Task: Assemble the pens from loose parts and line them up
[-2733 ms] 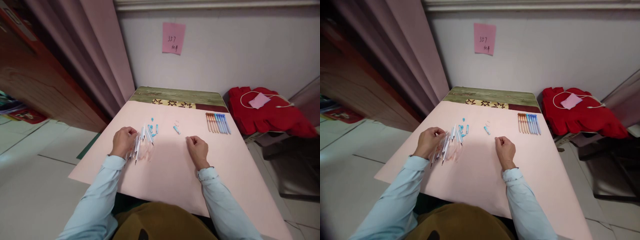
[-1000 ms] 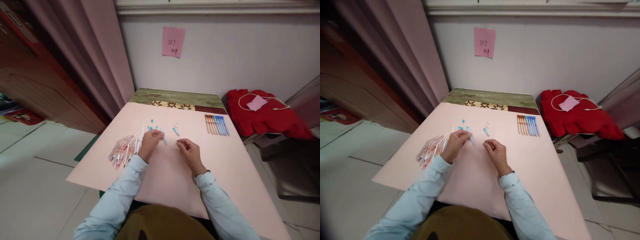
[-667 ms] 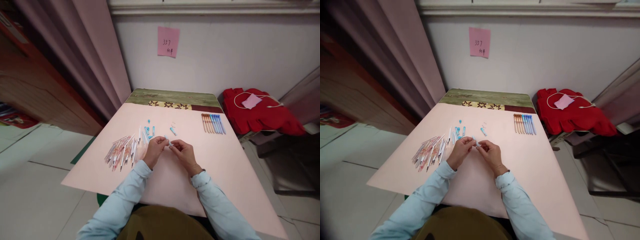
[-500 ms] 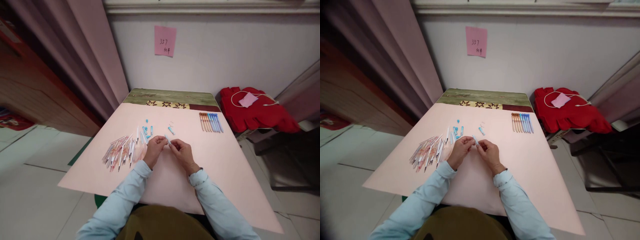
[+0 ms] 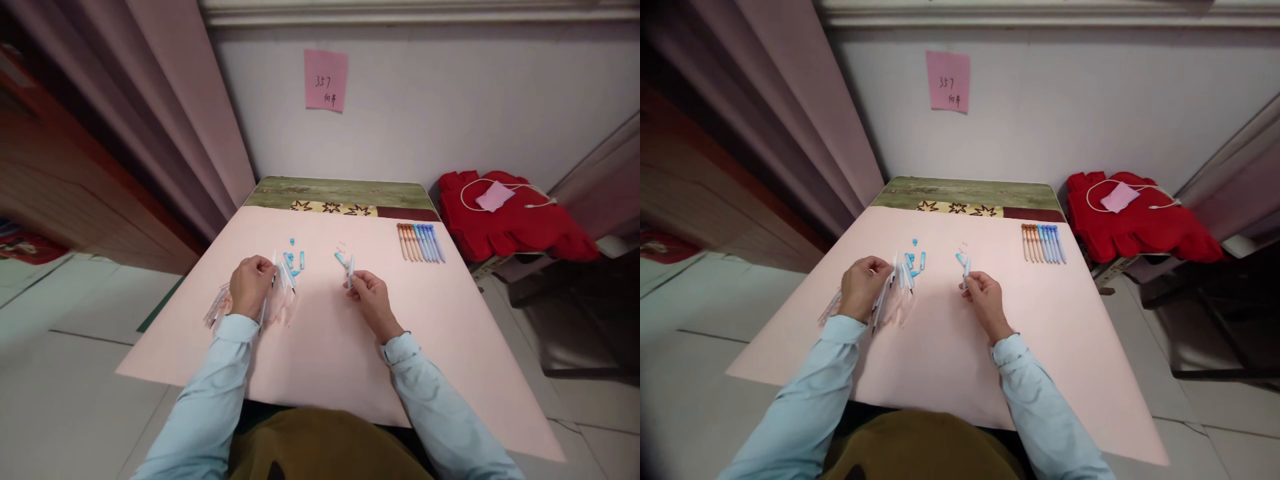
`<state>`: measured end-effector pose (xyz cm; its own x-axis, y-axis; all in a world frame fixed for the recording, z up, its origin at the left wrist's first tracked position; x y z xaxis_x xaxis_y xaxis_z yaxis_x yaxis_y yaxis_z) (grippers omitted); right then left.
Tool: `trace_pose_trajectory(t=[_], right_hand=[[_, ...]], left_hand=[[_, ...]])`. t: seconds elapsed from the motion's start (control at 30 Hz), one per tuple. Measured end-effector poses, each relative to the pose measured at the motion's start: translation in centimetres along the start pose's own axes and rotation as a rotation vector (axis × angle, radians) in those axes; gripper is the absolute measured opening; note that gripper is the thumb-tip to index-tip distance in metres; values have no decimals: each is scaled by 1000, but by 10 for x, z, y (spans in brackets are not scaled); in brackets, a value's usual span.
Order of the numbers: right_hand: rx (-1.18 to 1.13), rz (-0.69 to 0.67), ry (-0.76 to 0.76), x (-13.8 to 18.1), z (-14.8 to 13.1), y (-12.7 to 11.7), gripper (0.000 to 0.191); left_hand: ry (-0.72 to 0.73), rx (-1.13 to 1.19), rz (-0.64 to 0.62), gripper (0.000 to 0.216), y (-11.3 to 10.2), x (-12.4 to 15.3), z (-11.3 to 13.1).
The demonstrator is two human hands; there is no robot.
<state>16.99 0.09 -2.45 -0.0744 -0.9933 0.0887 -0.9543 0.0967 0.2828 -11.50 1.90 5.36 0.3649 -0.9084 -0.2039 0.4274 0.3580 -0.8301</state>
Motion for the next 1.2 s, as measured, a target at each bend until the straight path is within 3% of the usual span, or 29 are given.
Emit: trace_pose_trajectory(t=[0.1,0.33,0.57,0.87,1.2], right_hand=[[27,4,-2,-1,2,1,27],[42,16,-26,0,3,0,27],[42,1,-30,1,0,2,25],[61,3,-29,3,-3,2,28],[61,1,-37,3,-3,1,27]], left_hand=[[19,-228,-88,9,-2,-3,-2],[75,-367,-274,12,30,12,13],[52,-484,-332,17,43,5,22],[12,-330,-300,13,40,-2,16],[2,-508,-373,22,54,-8,33]])
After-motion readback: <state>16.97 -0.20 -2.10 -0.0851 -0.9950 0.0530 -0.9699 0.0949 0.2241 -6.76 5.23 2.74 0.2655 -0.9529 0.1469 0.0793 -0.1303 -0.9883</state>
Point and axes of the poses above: each hand's wrist, its own x-axis away from the middle knuckle, its own y-axis out of the palm, z = x × y, the point moved 7 cm from there along -x, towards the middle knuckle, and after that the axes turned 6 degrees about -x, right-handed, at the moved point
